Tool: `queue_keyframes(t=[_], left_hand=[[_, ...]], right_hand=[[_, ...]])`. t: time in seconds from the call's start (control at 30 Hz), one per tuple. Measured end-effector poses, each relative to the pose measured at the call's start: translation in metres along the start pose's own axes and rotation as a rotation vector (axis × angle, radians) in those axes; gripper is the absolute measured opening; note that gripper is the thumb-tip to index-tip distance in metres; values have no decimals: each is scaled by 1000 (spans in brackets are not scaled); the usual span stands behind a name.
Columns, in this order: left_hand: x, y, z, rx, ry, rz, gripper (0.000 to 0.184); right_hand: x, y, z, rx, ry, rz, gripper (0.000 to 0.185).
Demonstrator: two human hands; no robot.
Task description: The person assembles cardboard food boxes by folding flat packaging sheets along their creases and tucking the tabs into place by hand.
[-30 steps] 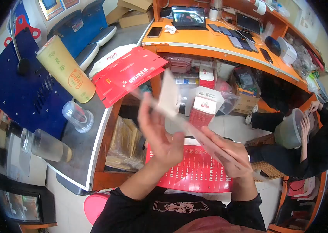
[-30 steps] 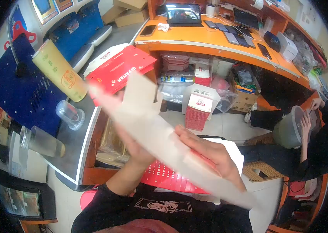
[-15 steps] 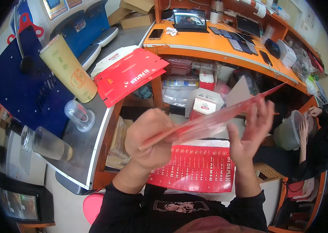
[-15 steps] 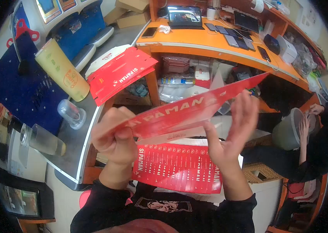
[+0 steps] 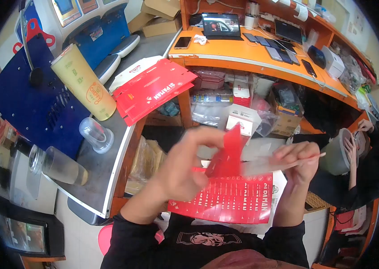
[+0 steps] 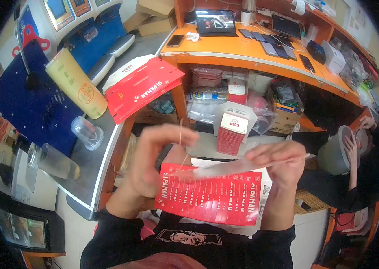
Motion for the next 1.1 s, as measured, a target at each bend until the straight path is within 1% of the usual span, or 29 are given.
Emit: queue_keyframes(t=[0.07,0.13,0.17,0.2,0.23,0.3,0.37,0.4,0.43,0.47,0.5,0.53,0.57,0.6,0.63,0.67,0.7,0.73,0.8,0.87,0.93,1.03,1.07,1.1], left_hand=[[-5,12,-7,27,111,33,48],[-5,5,-6,-245,277,105,35],[-5,-2,-6,-391,333,166,34],[-5,-11,-3,-438,319,227,31],[-5,-19,0,-486,308,288,28],[-2,-36,9,-436,613,419,26],[-6,-56,5,-344,270,433,17],[-6,-61,7,-390,320,384,17],[-2,-65,7,-436,369,333,17],[0,-69,9,-484,418,282,17],[2,-74,10,-503,376,244,16],[-1,-83,16,-502,379,309,16],[-5,-93,24,-503,380,372,17],[-7,-101,30,-505,381,435,19],[-8,-105,33,-519,392,431,20],[-11,-108,37,-528,463,494,20],[-15,-111,41,-537,533,556,21],[-17,-113,43,-546,603,617,22],[-14,-109,37,-579,517,662,21],[-9,-105,35,-580,474,713,21],[-2,-104,34,-557,469,770,21],[0,-108,32,-564,417,630,21],[0,-109,32,-577,430,623,21],[-1,-110,32,-589,442,615,20]], right_hand=[[5,19,4,86,58,-101,38],[10,16,-2,293,37,-191,39],[16,7,-5,438,-16,-221,39],[22,-1,-8,581,-70,-249,40],[26,0,-11,679,-60,-30,45],[34,43,19,717,-76,240,57],[19,47,32,723,30,649,72],[-8,-8,5,764,173,1010,79],[-21,-40,0,796,182,1116,78],[-29,-54,6,866,187,1086,82],[-34,-63,14,764,256,916,86],[-38,-66,29,759,250,763,87],[-42,-68,44,757,247,610,89],[-48,-61,67,848,174,472,89],[-53,-59,72,795,140,518,89],[-58,-57,76,740,108,565,89],[-64,-64,70,532,114,787,88],[-68,-59,75,524,54,720,86],[-75,-49,86,519,-67,588,82],[-88,-65,61,485,-55,515,83],[-93,-74,45,437,13,555,81],[-96,-85,28,346,198,784,73],[-98,-90,25,313,261,861,70],[-101,-92,24,304,274,969,69]])
Point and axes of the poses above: each hand's wrist, its own z-axis away from the middle knuckle, its own y-axis out of the back of the hand, x = y × z, the point moved 5 cm from there along -z, towards the middle knuckle, and after that the axes turned 7 degrees about x, right-handed, at the moved point
